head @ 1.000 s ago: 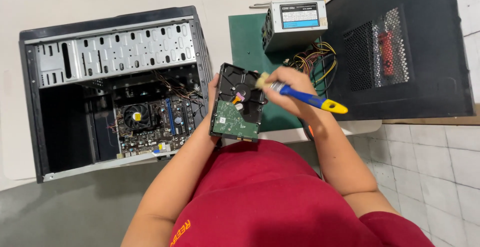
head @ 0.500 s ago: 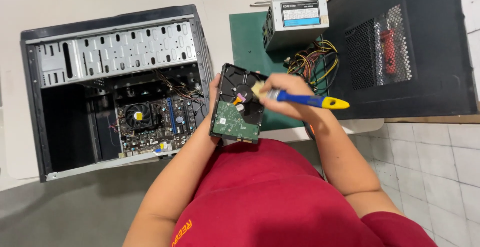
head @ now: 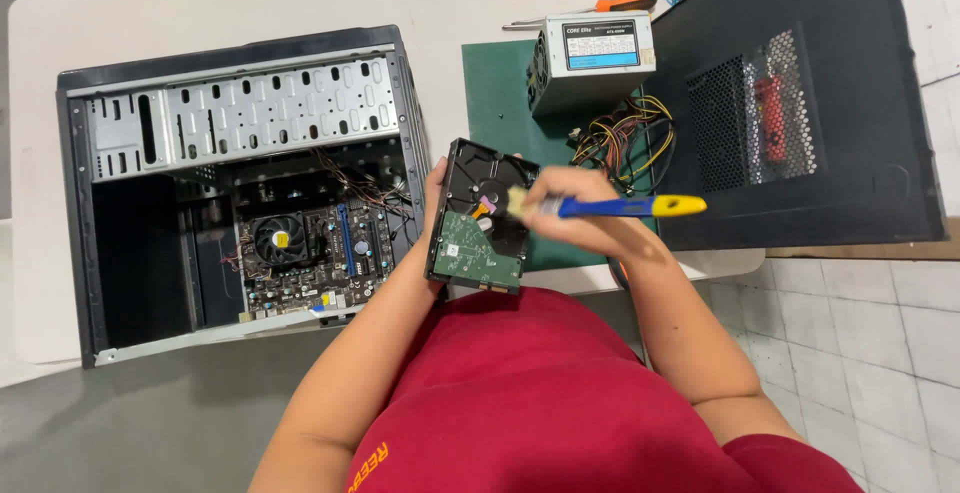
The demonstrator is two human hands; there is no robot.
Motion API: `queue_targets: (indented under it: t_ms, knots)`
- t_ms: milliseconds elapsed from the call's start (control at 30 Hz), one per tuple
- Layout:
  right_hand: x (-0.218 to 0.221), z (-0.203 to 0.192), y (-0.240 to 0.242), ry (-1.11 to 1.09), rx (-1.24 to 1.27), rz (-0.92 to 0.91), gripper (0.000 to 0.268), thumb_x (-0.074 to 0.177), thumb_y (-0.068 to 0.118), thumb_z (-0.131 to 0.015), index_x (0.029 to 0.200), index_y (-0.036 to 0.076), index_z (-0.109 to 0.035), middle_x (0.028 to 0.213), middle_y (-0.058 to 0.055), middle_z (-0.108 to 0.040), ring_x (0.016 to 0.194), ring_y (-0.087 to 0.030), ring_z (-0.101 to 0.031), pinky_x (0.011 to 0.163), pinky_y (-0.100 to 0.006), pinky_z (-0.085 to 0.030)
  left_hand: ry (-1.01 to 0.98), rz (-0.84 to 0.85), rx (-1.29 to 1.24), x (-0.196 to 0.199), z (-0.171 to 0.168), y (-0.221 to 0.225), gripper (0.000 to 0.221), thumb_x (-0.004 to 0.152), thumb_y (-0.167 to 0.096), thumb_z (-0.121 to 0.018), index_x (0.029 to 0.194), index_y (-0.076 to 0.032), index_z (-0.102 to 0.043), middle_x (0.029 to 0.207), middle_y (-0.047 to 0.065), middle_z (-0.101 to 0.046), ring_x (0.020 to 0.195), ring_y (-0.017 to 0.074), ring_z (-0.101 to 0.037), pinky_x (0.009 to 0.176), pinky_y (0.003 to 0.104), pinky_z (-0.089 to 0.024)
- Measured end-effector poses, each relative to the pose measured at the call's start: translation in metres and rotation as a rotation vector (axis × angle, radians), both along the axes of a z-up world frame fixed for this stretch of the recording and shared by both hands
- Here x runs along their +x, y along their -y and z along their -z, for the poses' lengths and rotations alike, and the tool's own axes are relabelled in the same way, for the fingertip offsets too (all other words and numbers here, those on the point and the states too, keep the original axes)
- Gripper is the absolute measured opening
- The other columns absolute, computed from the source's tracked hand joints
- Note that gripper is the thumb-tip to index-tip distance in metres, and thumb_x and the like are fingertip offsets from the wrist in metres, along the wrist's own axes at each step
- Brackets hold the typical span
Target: Securing internal components, cleaning a hard drive with a brush, and installing it into a computer case.
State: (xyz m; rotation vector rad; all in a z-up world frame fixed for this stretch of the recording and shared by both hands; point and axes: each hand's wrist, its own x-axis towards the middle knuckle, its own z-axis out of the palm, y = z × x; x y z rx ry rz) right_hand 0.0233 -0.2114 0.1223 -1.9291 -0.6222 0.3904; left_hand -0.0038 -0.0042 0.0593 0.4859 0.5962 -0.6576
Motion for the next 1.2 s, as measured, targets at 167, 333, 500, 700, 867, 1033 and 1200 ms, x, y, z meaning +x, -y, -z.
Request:
queue_targets:
  t_ms: [167, 333, 500, 700, 867, 1033, 1200]
  knots:
    - [-0.009, -0.014, -0.001, -0.129, -0.017, -0.153, 0.014, 0.079, 0.021, -0.080, 0.088, 0.011, -0.077, 0.078, -0.014, -0.073, 0.076, -0.028, -0.069, 0.076, -0.041, -0.053, -0.009, -0.008, 0.006, 0.001, -0.003, 0.000, 0.080, 0.083, -0.080, -0.051, 0.117, -0.011, -0.073, 0.099, 0.014, -0.074, 0.086, 0.0272, -0.072, 0.074, 0.039, -0.061]
    - [0.012, -0.004, 0.009, 0.075, -0.039, 0.188, 0.022, 0.087, 0.018, -0.077, 0.107, 0.011, -0.076, 0.091, -0.016, -0.070, 0.091, -0.032, -0.070, 0.085, -0.040, -0.051, -0.014, 0.001, 0.012, -0.005, -0.007, 0.001, 0.081, 0.082, -0.080, -0.051, 0.116, -0.010, -0.073, 0.099, 0.014, -0.074, 0.085, 0.0272, -0.071, 0.073, 0.039, -0.061]
    - [-0.006, -0.006, -0.001, -0.026, -0.041, 0.032, 0.020, 0.076, 0.018, -0.083, 0.094, 0.012, -0.077, 0.084, -0.013, -0.074, 0.085, -0.028, -0.071, 0.083, -0.041, -0.052, -0.004, -0.009, 0.026, -0.004, -0.015, 0.003, 0.081, 0.082, -0.081, -0.051, 0.116, -0.010, -0.073, 0.098, 0.014, -0.074, 0.085, 0.0271, -0.071, 0.073, 0.038, -0.061]
    - [0.012, -0.001, 0.010, -0.061, -0.052, 0.323, 0.028, 0.080, 0.021, -0.083, 0.104, 0.010, -0.073, 0.088, -0.011, -0.067, 0.089, -0.025, -0.066, 0.084, -0.039, -0.051, -0.015, -0.009, 0.030, -0.002, -0.018, 0.002, 0.081, 0.082, -0.081, -0.051, 0.115, -0.010, -0.073, 0.097, 0.014, -0.074, 0.084, 0.0271, -0.071, 0.072, 0.038, -0.061]
    - [0.002, -0.009, -0.010, 0.109, 0.068, 0.480, 0.032, 0.081, 0.016, -0.088, 0.108, 0.014, -0.072, 0.096, -0.009, -0.068, 0.096, -0.020, -0.068, 0.089, -0.032, -0.052, -0.036, 0.007, 0.036, -0.005, -0.018, 0.003, 0.081, 0.082, -0.081, -0.050, 0.115, -0.010, -0.073, 0.096, 0.014, -0.074, 0.083, 0.0271, -0.071, 0.072, 0.038, -0.061]
    - [-0.020, -0.026, -0.045, 0.043, 0.204, 0.207, 0.030, 0.076, 0.017, -0.089, 0.102, 0.013, -0.076, 0.098, -0.008, -0.073, 0.096, -0.020, -0.069, 0.095, -0.035, -0.051, -0.048, 0.018, 0.044, 0.002, -0.021, 0.004, 0.081, 0.082, -0.081, -0.050, 0.115, -0.010, -0.073, 0.095, 0.015, -0.074, 0.083, 0.0271, -0.071, 0.072, 0.038, -0.061]
    - [0.009, 0.005, -0.054, 0.394, 0.036, 0.229, 0.027, 0.081, 0.022, -0.085, 0.104, 0.014, -0.073, 0.095, -0.008, -0.071, 0.097, -0.029, -0.066, 0.093, -0.040, -0.051, -0.036, 0.020, 0.060, -0.005, -0.037, 0.001, 0.081, 0.082, -0.081, -0.050, 0.114, -0.010, -0.073, 0.094, 0.015, -0.074, 0.082, 0.0271, -0.071, 0.071, 0.038, -0.061]
